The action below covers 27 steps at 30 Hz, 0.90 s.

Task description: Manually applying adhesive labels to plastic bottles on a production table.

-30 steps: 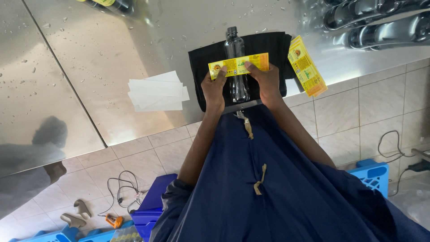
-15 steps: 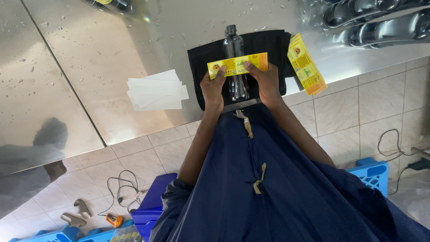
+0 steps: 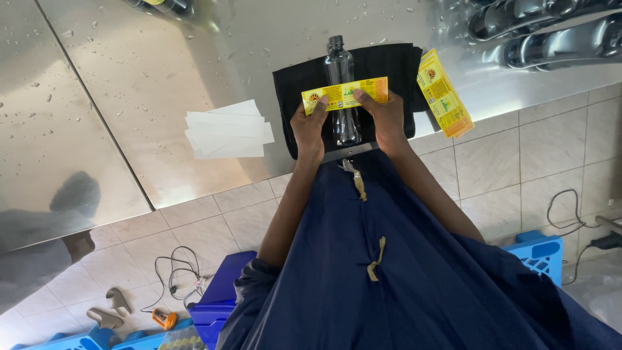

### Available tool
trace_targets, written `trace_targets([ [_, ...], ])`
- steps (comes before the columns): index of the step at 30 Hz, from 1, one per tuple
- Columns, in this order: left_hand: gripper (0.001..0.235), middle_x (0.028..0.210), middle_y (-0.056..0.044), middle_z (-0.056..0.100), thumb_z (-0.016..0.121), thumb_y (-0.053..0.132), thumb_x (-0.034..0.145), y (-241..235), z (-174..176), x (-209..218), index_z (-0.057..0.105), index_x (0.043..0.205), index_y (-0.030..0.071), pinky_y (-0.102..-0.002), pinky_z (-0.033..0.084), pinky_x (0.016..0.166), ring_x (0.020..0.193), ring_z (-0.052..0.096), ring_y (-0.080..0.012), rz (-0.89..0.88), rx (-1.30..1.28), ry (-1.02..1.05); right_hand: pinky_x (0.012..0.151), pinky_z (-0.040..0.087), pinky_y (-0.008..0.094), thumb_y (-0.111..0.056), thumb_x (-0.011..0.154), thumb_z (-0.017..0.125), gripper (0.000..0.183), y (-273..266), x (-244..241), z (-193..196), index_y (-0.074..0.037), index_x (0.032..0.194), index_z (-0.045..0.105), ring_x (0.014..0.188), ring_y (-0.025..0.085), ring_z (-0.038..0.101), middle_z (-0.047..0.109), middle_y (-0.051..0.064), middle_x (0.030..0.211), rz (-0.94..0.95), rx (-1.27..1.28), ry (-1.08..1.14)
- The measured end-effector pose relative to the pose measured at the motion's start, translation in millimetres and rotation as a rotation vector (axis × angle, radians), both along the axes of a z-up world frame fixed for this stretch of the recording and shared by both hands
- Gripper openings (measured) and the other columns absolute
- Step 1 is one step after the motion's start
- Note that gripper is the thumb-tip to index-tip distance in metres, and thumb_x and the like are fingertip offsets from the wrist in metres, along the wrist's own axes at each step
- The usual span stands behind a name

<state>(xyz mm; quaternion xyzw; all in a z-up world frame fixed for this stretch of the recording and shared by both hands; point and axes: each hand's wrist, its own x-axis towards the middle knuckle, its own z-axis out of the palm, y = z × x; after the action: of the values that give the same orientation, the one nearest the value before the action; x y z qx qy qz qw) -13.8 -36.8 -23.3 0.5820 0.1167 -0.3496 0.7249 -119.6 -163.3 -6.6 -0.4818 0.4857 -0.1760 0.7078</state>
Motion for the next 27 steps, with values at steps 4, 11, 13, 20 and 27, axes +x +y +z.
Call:
trace_targets([
  [4, 0.042, 0.106, -0.018, 0.072, 0.092, 0.027, 0.096, 1, -4, 0, 0.072, 0.121, 0.001, -0.051, 0.06, 0.108, 0.106, 0.075, -0.0257, -0.008, -0.007, -0.003, 0.108, 0.061, 0.049, -0.034, 0.092, 0.099, 0.049, 1, 1, 0, -0.005, 0.121, 0.071, 0.119, 0.03, 0.075, 0.072, 0.015, 0.112, -0.009, -0.015, -0.001],
  [11, 0.04, 0.102, -0.017, 0.071, 0.092, 0.023, 0.095, 0, -1, -1, 0.073, 0.119, -0.001, -0.05, 0.062, 0.105, 0.103, 0.074, -0.0221, 0.008, -0.023, -0.026, 0.104, 0.063, 0.043, -0.034, 0.09, 0.1, 0.048, 1, 3, 5, -0.007, 0.117, 0.072, 0.113, 0.024, 0.075, 0.073, 0.011, 0.108, -0.025, 0.005, 0.027],
  [13, 0.039, 0.103, -0.018, 0.071, 0.092, 0.023, 0.095, 0, -3, -1, 0.073, 0.119, -0.001, -0.05, 0.063, 0.105, 0.103, 0.074, -0.0225, 0.009, -0.021, -0.025, 0.103, 0.063, 0.042, -0.035, 0.089, 0.101, 0.048, 2, 4, 7, -0.007, 0.117, 0.073, 0.111, 0.022, 0.076, 0.073, 0.01, 0.107, -0.033, 0.009, 0.03],
  [20, 0.039, 0.096, -0.016, 0.07, 0.093, 0.027, 0.093, -5, 16, -1, 0.074, 0.114, -0.001, -0.042, 0.065, 0.095, 0.093, 0.072, -0.0182, 0.002, 0.073, -0.064, 0.091, 0.068, 0.037, -0.038, 0.085, 0.103, 0.051, 1, 7, 6, -0.005, 0.112, 0.075, 0.106, 0.027, 0.079, 0.075, 0.014, 0.103, -0.047, -0.038, 0.08],
  [27, 0.032, 0.089, -0.006, 0.068, 0.091, 0.03, 0.093, -15, 22, -8, 0.076, 0.107, 0.005, -0.033, 0.065, 0.078, 0.083, 0.071, -0.0118, -0.019, 0.225, -0.133, 0.082, 0.071, 0.037, -0.036, 0.086, 0.103, 0.05, 2, 11, 12, -0.003, 0.111, 0.076, 0.102, 0.031, 0.082, 0.077, 0.018, 0.1, -0.069, -0.087, 0.141],
])
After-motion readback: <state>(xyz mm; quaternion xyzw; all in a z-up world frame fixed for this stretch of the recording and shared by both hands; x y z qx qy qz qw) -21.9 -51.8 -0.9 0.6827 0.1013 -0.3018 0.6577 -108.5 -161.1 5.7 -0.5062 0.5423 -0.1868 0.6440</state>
